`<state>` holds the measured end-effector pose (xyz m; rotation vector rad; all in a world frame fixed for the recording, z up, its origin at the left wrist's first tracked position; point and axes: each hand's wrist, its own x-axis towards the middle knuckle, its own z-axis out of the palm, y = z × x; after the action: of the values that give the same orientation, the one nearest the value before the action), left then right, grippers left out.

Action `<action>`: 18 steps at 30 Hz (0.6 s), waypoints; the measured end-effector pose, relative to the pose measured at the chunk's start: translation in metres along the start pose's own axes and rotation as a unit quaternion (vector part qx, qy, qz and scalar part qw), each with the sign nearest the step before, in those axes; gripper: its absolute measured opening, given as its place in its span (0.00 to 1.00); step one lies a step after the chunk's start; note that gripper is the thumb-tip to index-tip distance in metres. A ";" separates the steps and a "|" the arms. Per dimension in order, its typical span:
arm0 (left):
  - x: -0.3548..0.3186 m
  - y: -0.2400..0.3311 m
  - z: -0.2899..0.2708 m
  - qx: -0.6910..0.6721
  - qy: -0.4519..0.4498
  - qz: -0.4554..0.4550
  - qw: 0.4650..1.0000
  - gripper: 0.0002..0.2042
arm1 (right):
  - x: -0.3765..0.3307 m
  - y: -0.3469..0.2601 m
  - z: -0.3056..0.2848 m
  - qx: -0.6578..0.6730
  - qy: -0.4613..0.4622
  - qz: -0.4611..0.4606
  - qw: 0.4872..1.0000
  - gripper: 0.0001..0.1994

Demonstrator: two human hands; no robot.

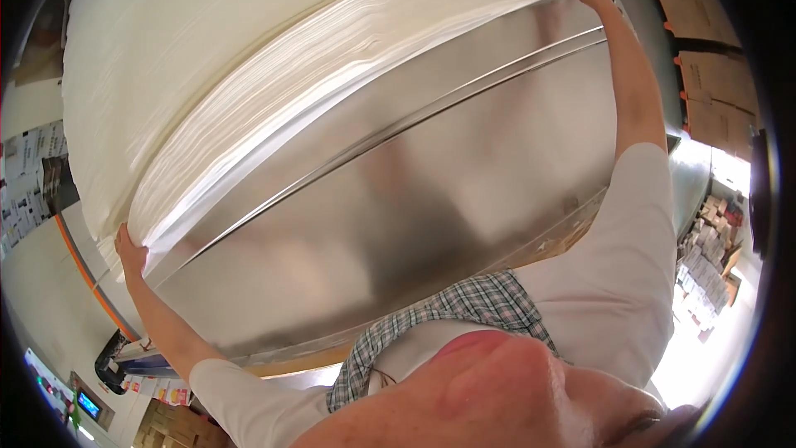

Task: Stacking large sheets of paper onto a processing machine.

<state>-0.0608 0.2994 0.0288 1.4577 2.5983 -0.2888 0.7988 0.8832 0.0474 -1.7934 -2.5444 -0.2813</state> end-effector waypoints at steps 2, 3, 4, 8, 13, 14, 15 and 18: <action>-0.012 -0.008 -0.002 0.033 0.030 -0.026 0.999 0.39 | 0.010 -0.003 -0.010 -0.015 -0.009 -0.040 0.999 0.32; 0.003 -0.008 -0.002 0.028 0.056 -0.002 0.998 0.38 | 0.018 0.064 0.011 -0.073 0.142 -0.136 0.978 0.41; -0.002 -0.019 -0.008 0.037 0.074 -0.001 0.997 0.38 | 0.030 0.073 0.009 -0.053 0.161 -0.174 0.970 0.37; -0.003 -0.014 -0.050 0.052 0.195 0.023 0.979 0.39 | 0.031 0.152 -0.029 -0.004 0.227 -0.236 0.945 0.38; -0.074 0.018 -0.093 0.007 0.284 0.063 0.957 0.34 | -0.033 0.186 -0.060 -0.043 0.158 -0.118 0.979 0.34; -0.078 0.009 -0.129 0.014 0.291 0.070 0.954 0.34 | -0.051 0.203 -0.074 -0.060 0.171 -0.111 0.977 0.34; -0.103 0.004 -0.132 0.019 0.293 0.063 0.954 0.33 | -0.063 0.199 -0.078 -0.055 0.175 -0.119 0.976 0.34; -0.174 0.011 -0.112 0.041 0.292 0.053 0.954 0.29 | -0.125 0.194 -0.070 -0.003 0.146 -0.146 0.978 0.33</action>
<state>0.0347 0.1886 0.1753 1.9507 2.9504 0.0649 1.0162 0.8191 0.1281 -1.2603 -2.5794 -0.5158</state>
